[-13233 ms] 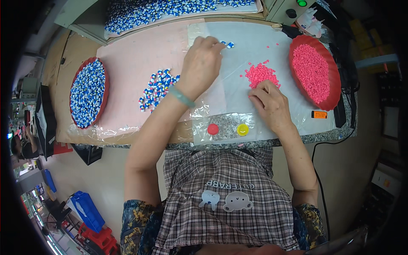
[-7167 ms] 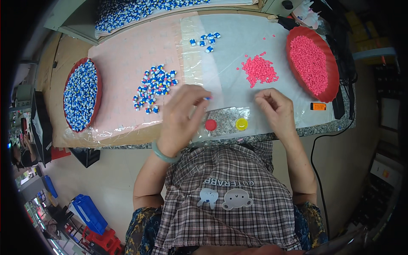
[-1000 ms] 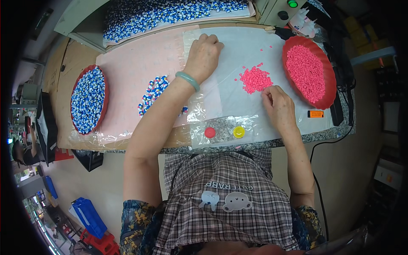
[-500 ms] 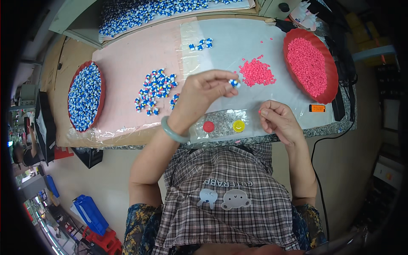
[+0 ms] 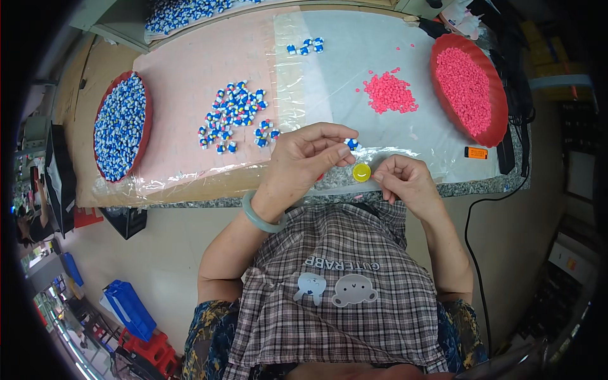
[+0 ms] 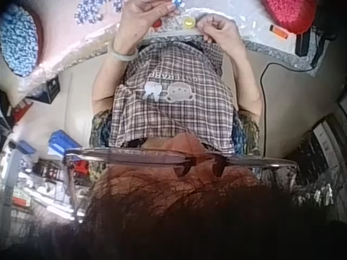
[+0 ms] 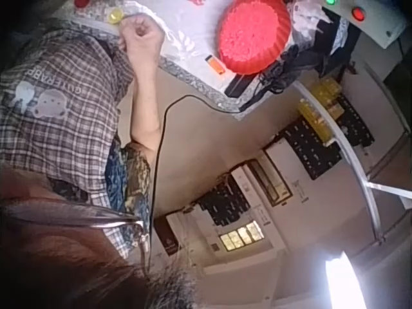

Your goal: Manually assembling small plastic toy components by inserting pink parts into blue and white bases at a workbench.

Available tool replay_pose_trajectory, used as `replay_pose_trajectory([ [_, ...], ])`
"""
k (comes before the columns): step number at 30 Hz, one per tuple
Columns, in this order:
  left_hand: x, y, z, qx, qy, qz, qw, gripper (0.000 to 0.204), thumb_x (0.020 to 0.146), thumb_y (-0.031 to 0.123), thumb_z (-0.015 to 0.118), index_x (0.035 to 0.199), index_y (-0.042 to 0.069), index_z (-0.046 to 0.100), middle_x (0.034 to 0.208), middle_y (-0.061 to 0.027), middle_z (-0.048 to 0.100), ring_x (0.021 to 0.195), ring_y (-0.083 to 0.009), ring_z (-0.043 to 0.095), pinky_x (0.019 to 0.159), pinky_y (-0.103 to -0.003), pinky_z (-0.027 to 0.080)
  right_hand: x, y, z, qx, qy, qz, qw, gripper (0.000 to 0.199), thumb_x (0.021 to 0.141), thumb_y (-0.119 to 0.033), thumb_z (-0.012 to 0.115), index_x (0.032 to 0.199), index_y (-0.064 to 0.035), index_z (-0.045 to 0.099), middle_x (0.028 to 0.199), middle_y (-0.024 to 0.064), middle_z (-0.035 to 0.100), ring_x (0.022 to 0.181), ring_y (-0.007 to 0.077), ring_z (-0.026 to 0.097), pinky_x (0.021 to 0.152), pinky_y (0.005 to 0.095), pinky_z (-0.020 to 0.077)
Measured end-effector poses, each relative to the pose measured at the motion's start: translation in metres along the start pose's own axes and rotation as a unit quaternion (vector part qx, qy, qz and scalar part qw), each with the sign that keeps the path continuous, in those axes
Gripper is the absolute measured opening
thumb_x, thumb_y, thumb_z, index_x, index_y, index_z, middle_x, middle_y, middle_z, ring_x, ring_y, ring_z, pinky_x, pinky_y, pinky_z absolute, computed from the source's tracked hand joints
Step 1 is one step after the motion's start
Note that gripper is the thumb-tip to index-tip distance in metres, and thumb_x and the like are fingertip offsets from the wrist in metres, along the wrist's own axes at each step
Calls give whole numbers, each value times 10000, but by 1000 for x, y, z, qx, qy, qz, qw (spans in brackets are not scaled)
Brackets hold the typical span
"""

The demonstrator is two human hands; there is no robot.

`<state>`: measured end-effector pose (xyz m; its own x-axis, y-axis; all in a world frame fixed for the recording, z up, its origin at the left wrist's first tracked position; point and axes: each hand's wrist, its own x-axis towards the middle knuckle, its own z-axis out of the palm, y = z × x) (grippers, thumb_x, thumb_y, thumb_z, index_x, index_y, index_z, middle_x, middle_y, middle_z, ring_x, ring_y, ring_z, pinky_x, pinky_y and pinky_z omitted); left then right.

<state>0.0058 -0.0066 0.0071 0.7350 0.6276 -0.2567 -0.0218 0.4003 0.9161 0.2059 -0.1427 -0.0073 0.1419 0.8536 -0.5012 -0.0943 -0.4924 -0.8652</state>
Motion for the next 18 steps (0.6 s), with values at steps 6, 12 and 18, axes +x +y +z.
replay_pose_trajectory([
  [6,-6,-12,-4,-24,-15,26,999,239,940,30,651,1166,-46,654,979,-73,694,865,-94,664,787,-219,557,0,-6,8,-39,24,11,999,95,917,-81,678,883,-6,632,708,4,611,562,47,550,483,188,439],
  [12,-11,-14,-5,-45,-22,32,998,238,940,43,654,1161,-48,654,969,-78,704,862,-95,661,783,-225,554,0,-6,14,-85,56,16,995,106,910,-90,689,881,-7,630,696,-2,611,551,40,544,479,182,435],
  [18,-13,-13,-5,-29,-40,28,998,257,946,43,648,1185,-50,637,997,-81,688,895,-115,671,804,-240,552,-1,-13,20,-207,87,-20,974,94,890,-58,686,847,1,627,670,-7,611,559,25,539,482,186,416],
])
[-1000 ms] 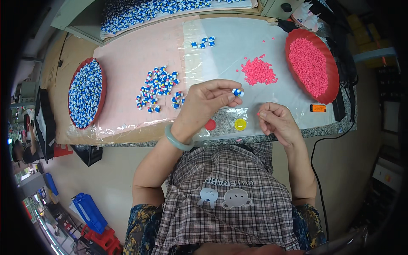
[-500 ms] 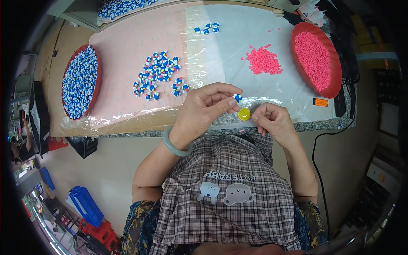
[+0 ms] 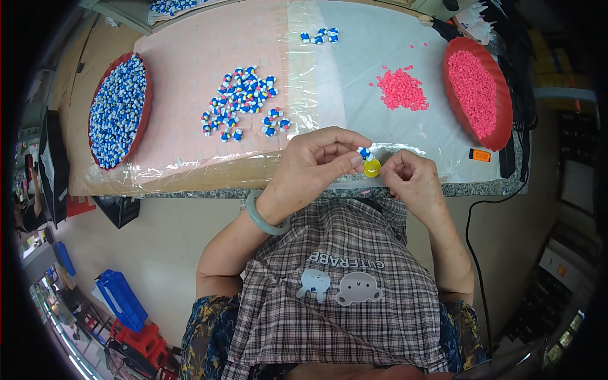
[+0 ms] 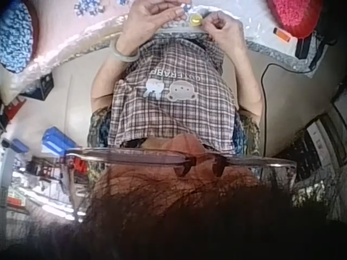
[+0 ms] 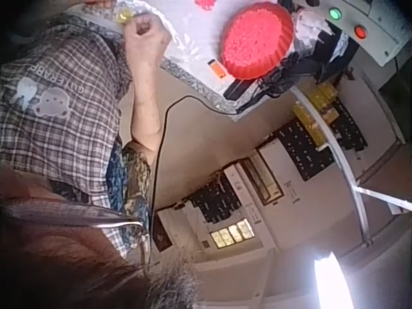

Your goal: Manually assembling small plastic toy components by inserting pink parts into blue and white bases at a workbench.

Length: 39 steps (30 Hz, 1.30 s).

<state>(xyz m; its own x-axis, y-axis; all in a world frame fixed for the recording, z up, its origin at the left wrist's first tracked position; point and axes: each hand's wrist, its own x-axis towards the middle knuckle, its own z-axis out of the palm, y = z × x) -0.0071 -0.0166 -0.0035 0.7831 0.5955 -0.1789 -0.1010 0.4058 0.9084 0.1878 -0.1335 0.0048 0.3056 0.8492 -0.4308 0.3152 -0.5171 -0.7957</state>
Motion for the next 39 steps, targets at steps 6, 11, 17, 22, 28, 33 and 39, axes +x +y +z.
replay_pose_trajectory([
  [6,0,0,2,-6,-3,-5,1000,261,947,53,652,1185,-52,634,995,-81,686,890,-107,662,810,-240,550,-2,-11,2,-116,37,-76,990,94,841,-28,690,799,13,617,640,25,604,559,61,553,503,236,431],
  [11,-1,-3,2,3,7,-5,1000,242,934,16,653,1164,-56,632,1018,-88,682,940,-126,671,849,-250,557,-1,-11,-13,109,-53,44,992,86,900,-60,669,843,-19,618,639,1,591,541,36,532,477,190,410],
  [17,1,-7,13,-31,7,-1,999,213,918,-28,652,1125,-63,616,1080,-109,659,1006,-162,675,895,-272,561,-5,-13,-15,283,-110,10,953,134,960,-137,621,886,-27,606,645,13,589,498,64,521,455,194,409],
  [22,3,-13,21,-28,8,30,999,210,912,-53,644,1119,-65,608,1105,-108,630,1022,-175,671,906,-285,564,-4,-13,-7,347,-92,-26,933,118,965,-121,603,905,-20,604,669,21,593,524,70,544,460,200,421],
  [28,4,-14,24,11,14,60,998,209,906,-66,645,1112,-65,608,1113,-98,608,1025,-170,662,913,-278,561,-1,-13,-3,313,-57,-50,947,90,967,-85,608,914,-12,615,696,15,597,543,64,554,463,203,434],
  [33,5,-14,26,17,25,61,998,214,903,-52,660,1111,-63,613,1112,-99,608,1027,-162,655,911,-275,562,-2,-15,-3,291,-33,-50,955,79,963,-67,616,910,-8,620,703,10,601,552,56,561,467,194,441],
  [39,7,-17,30,65,57,99,991,174,862,-43,690,1035,-54,672,1052,-103,630,950,-167,677,805,-271,597,0,-12,-1,268,-23,-45,962,73,956,-65,626,908,-10,622,697,7,605,549,52,559,468,192,443],
])
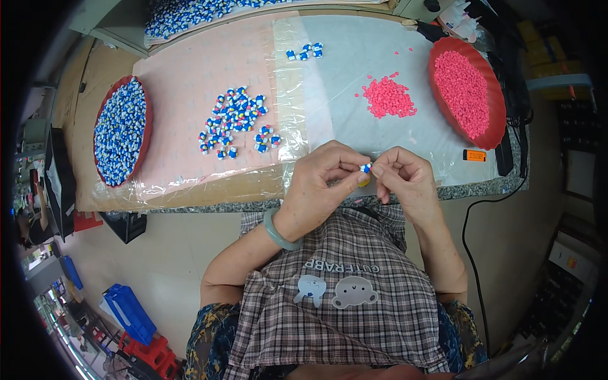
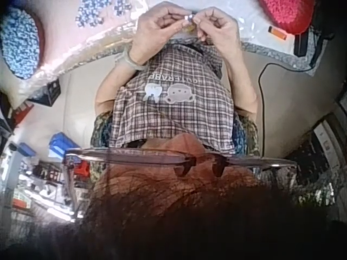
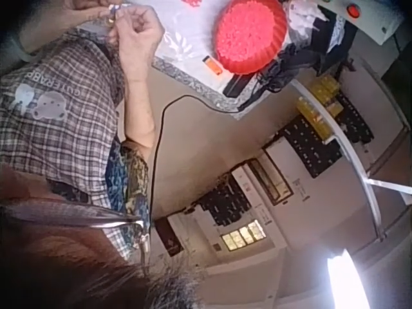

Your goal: Manually assembling small plastic toy components by inserting pink parts into blue and white bases at a workbench.

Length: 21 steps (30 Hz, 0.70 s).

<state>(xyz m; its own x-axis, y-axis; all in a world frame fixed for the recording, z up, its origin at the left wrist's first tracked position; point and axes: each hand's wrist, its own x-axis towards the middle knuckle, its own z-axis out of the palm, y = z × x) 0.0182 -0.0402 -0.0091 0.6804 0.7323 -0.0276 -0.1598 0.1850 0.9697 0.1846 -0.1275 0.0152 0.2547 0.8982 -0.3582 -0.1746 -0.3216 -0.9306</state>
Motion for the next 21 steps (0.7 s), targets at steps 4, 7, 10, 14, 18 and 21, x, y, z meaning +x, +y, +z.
replay_pose_trajectory([
  [4,0,5,2,102,6,59,993,164,836,-55,699,999,-43,689,1007,-119,652,897,-182,691,749,-282,611,-3,-1,7,-38,45,-21,998,71,949,-61,637,899,-16,615,699,12,613,551,48,558,472,189,442],
  [7,-1,5,3,183,0,97,978,144,862,-58,688,1006,-48,687,1036,-118,623,927,-155,666,786,-248,595,-4,3,13,-62,71,-43,995,79,949,-62,642,893,-20,606,702,12,615,550,48,559,472,189,442],
  [10,1,0,1,163,22,102,981,157,868,-65,676,1024,-53,684,1041,-115,625,919,-153,669,788,-241,590,-2,7,21,-30,72,-52,996,88,949,-65,646,891,-20,598,702,13,615,567,49,567,481,195,450],
  [14,3,8,-9,101,9,32,994,184,867,-83,659,1048,-54,678,1048,-109,631,930,-152,671,801,-243,578,1,10,15,-26,52,-75,995,85,959,-74,636,908,-12,607,715,16,617,595,55,578,504,200,466],
  [18,12,20,-43,234,67,69,968,170,876,-64,652,1040,-28,679,1010,-87,648,897,-129,666,739,-254,559,17,8,-17,-110,36,-83,990,60,954,-56,623,973,-5,648,754,19,625,630,71,581,564,225,474],
  [21,18,25,-77,397,131,70,906,149,822,-20,681,970,-2,671,954,-110,649,783,-234,644,690,-315,522,36,16,-43,-293,121,-164,934,78,923,-31,636,986,5,664,825,31,634,674,94,592,610,248,480],
])
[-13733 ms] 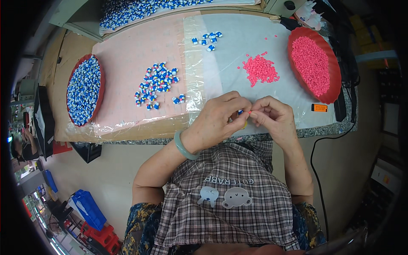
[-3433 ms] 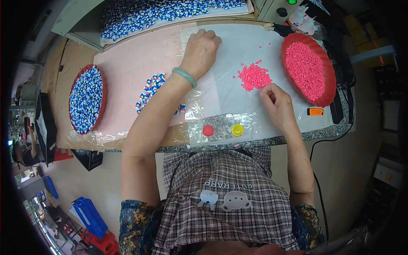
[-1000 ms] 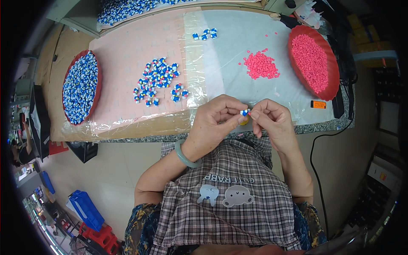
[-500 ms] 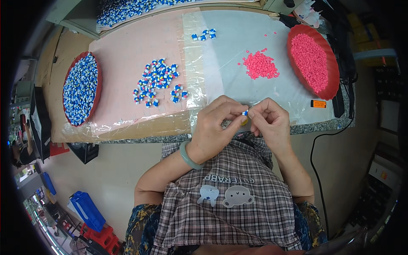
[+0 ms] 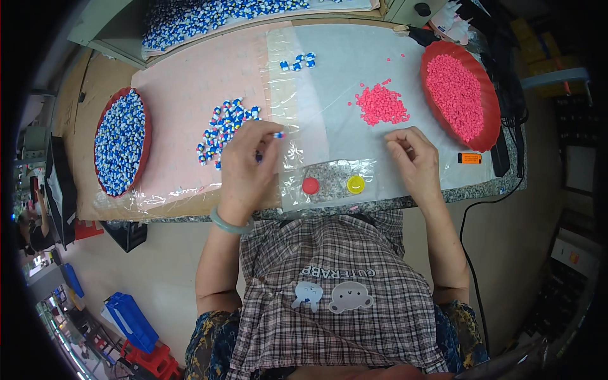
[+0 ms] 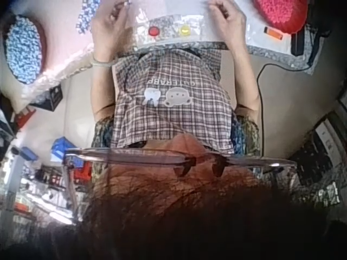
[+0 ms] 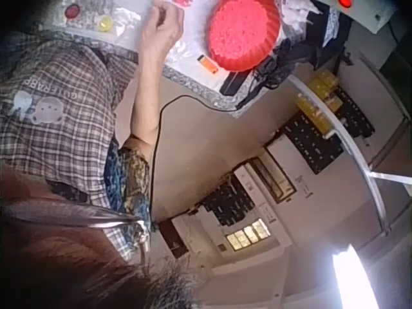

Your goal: Manually assembling small plastic toy components by inserting pink parts into blue and white bases at a workbench.

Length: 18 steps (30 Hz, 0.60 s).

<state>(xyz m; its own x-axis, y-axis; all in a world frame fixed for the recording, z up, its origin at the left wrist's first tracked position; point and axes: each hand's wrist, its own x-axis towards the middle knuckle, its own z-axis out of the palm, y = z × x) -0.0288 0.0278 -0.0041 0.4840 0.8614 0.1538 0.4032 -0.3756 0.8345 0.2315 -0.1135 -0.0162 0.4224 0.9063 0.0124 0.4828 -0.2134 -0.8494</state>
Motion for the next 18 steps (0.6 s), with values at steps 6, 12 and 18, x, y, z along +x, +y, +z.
replay_pose_trajectory([
  [6,16,-10,-8,182,61,146,971,188,786,-25,680,971,6,667,1008,-125,639,956,-323,576,816,-407,481,22,4,15,-139,78,-81,984,103,865,-23,691,960,8,672,887,71,628,720,157,638,660,280,512],
  [12,54,-3,10,196,55,205,957,194,780,13,695,974,17,678,1002,-123,630,956,-316,574,826,-407,495,32,6,25,-203,103,-112,967,100,844,-44,712,926,-16,662,878,70,646,702,204,670,632,335,533],
  [18,110,-20,42,214,34,213,953,209,784,40,686,992,34,706,997,-123,633,956,-310,579,842,-396,506,32,5,13,-227,54,-119,965,103,830,-28,705,916,-22,649,865,78,638,712,226,660,645,339,526],
])
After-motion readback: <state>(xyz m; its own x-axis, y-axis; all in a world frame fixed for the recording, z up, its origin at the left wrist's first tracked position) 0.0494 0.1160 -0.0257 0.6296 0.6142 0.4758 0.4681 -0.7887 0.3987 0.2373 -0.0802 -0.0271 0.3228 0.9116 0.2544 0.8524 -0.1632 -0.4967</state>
